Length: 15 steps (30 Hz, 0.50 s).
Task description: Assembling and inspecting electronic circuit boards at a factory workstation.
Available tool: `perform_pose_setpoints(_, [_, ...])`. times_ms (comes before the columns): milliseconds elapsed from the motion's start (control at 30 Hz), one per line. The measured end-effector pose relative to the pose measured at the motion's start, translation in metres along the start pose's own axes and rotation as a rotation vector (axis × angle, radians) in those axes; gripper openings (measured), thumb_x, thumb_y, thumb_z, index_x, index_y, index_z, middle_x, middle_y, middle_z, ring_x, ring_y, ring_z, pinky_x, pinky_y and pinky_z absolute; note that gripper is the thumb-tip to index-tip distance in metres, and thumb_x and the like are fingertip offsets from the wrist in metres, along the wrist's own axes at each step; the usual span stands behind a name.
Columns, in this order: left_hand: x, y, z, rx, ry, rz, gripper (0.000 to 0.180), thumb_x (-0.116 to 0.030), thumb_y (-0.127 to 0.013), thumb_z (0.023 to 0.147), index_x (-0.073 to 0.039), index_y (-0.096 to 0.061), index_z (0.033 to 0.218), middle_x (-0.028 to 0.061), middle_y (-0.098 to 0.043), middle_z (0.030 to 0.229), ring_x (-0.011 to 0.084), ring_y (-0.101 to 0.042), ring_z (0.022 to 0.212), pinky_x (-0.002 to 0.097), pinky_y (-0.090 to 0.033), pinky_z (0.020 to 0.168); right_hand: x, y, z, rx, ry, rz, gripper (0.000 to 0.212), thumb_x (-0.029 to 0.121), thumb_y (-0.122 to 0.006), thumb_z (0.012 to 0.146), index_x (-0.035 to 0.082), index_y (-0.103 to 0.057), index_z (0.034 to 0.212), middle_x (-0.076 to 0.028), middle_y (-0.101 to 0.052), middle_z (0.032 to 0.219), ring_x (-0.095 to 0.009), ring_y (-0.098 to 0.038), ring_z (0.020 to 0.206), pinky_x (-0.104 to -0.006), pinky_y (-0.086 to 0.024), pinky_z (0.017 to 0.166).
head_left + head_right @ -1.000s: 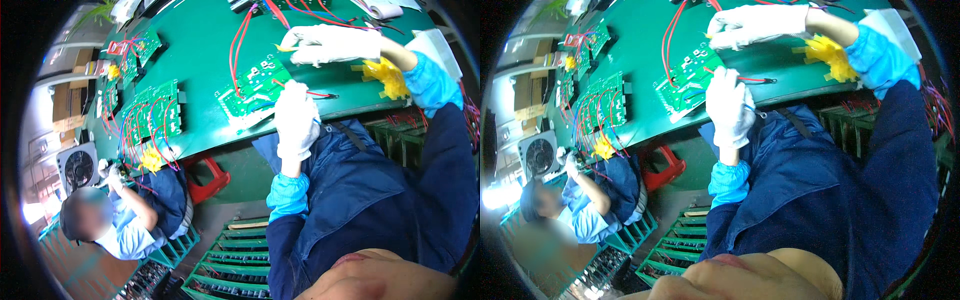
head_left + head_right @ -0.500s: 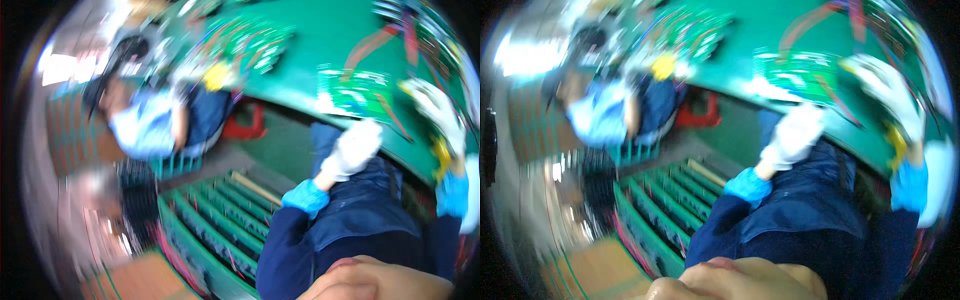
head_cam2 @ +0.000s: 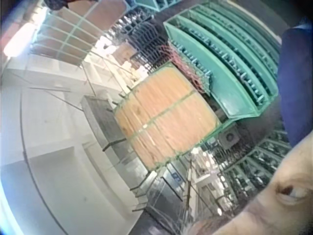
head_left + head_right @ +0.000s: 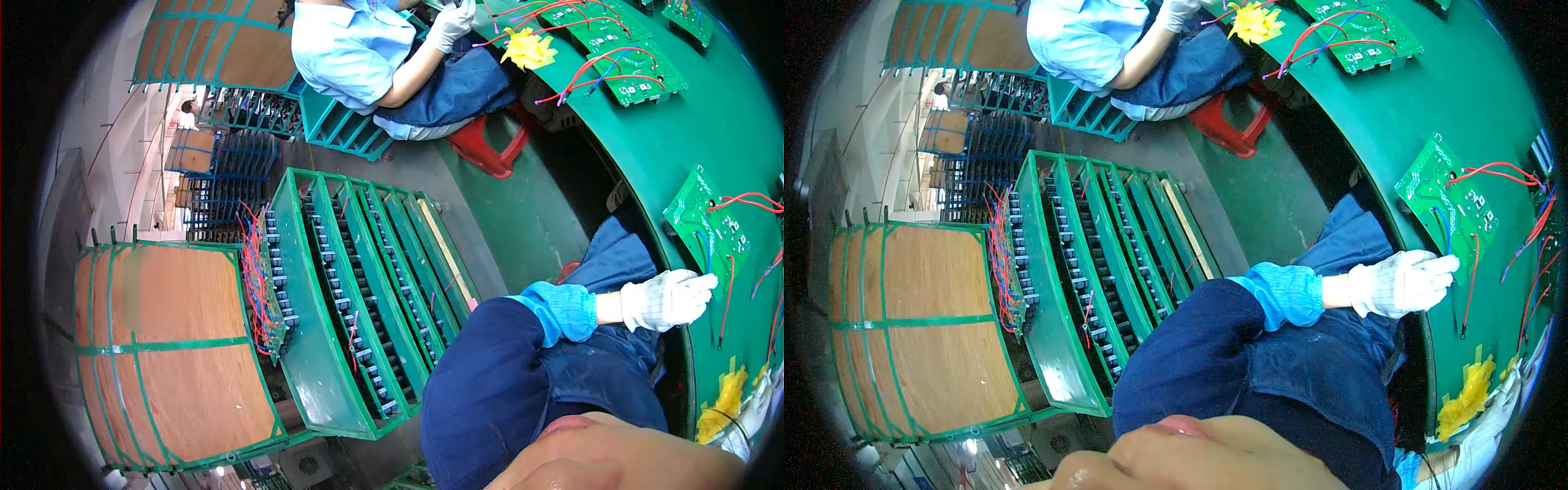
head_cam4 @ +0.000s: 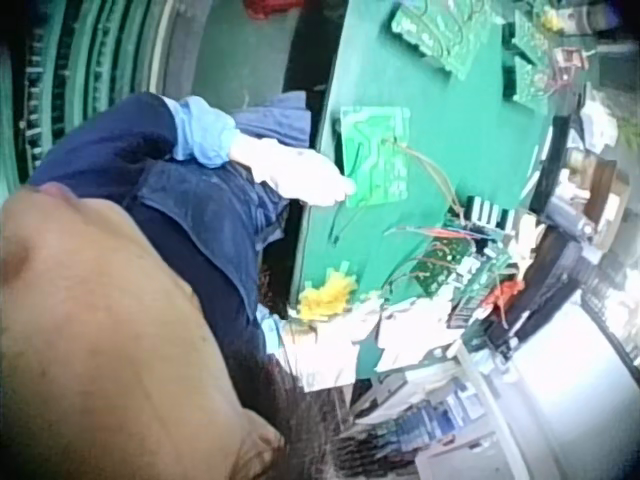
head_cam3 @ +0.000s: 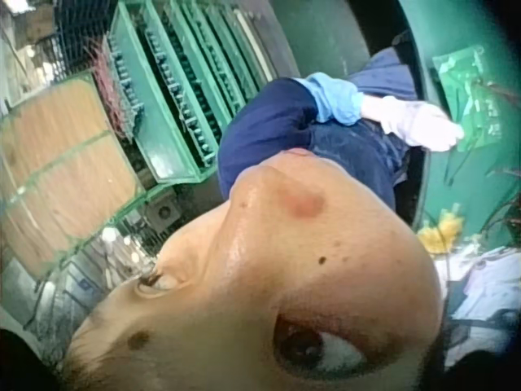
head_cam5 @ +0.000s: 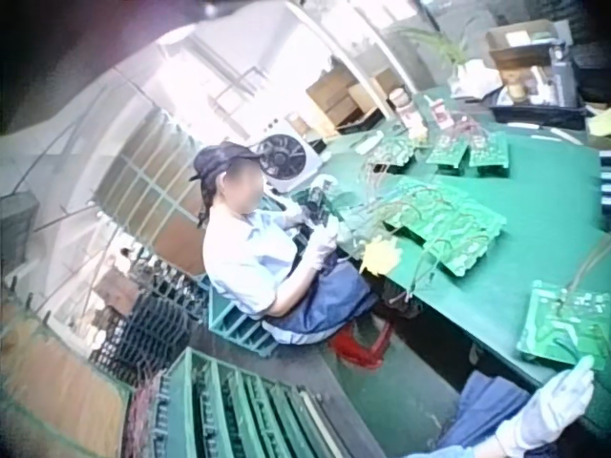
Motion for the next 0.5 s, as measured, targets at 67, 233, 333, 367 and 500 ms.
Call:
perform_pose_setpoints(67, [0.004,0.006,-0.005,-0.006,0.006,-0.009,0.025,-0.021,-0.062,0.071,-0.005,-0.064,0.090,0.0144,-0.064,0.108,0.0339,-0.054,0.117,0.0417,-0.049,0.079,-0.006,-0.046,-0.024,0.078,0.020,-0.034,0.023,0.021,-0.055,0.099,0.012,-0.069,0.115,-0.002,-0.069,0.101,-0.016,-0.065,0.088,-0.0247,-0.052,0.079])
perform_pose_setpoints(233, [0.001,0.001,0.005,-0.022,-0.034,-0.020,0.023,-0.021,-0.061,0.071,-0.006,-0.064,0.087,0.0142,-0.063,0.104,0.0334,-0.054,0.117,0.0418,-0.048,0.078,0.024,-0.260,-0.226,0.174,0.115,-0.133,0.029,0.027,-0.054,0.099,0.009,-0.067,0.117,-0.001,-0.064,0.094,-0.013,-0.059,0.080,-0.0239,-0.045,0.072])
perform_pose_setpoints(333, [0.007,0.007,-0.007,-0.023,-0.023,0.020,0.022,-0.022,-0.061,0.071,-0.006,-0.063,0.085,0.0133,-0.063,0.101,0.0325,-0.054,0.115,0.0413,-0.048,0.079,0.018,-0.328,-0.259,0.299,0.151,-0.203,0.033,0.030,-0.053,0.099,0.008,-0.065,0.119,0.000,-0.061,0.090,-0.012,-0.054,0.075,-0.0234,-0.041,0.068])
perform_pose_setpoints(367, [0.008,0.007,-0.009,-0.023,-0.019,0.024,0.022,-0.022,-0.061,0.071,-0.006,-0.063,0.085,0.0133,-0.063,0.101,0.0325,-0.054,0.115,0.0413,-0.048,0.079,0.015,-0.335,-0.262,0.332,0.164,-0.223,0.034,0.031,-0.053,0.099,0.007,-0.065,0.120,0.000,-0.061,0.089,-0.011,-0.053,0.074,-0.0233,-0.039,0.066])
perform_pose_setpoints(500, [0.005,0.007,-0.001,-0.025,-0.028,0.008,0.021,-0.022,-0.061,0.069,-0.006,-0.062,0.083,0.0123,-0.062,0.099,0.0326,-0.055,0.113,0.0414,-0.048,0.079,0.013,-0.364,-0.277,0.420,0.238,-0.302,0.040,0.035,-0.052,0.099,0.005,-0.063,0.122,0.001,-0.057,0.083,-0.009,-0.048,0.068,-0.0226,-0.034,0.061])
Point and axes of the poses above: each hand's wrist, its own z-axis towards the middle knuckle, its own y-axis out of the back of the hand, x = y × z, the point moved 7 cm from there along z, towards the middle knuckle
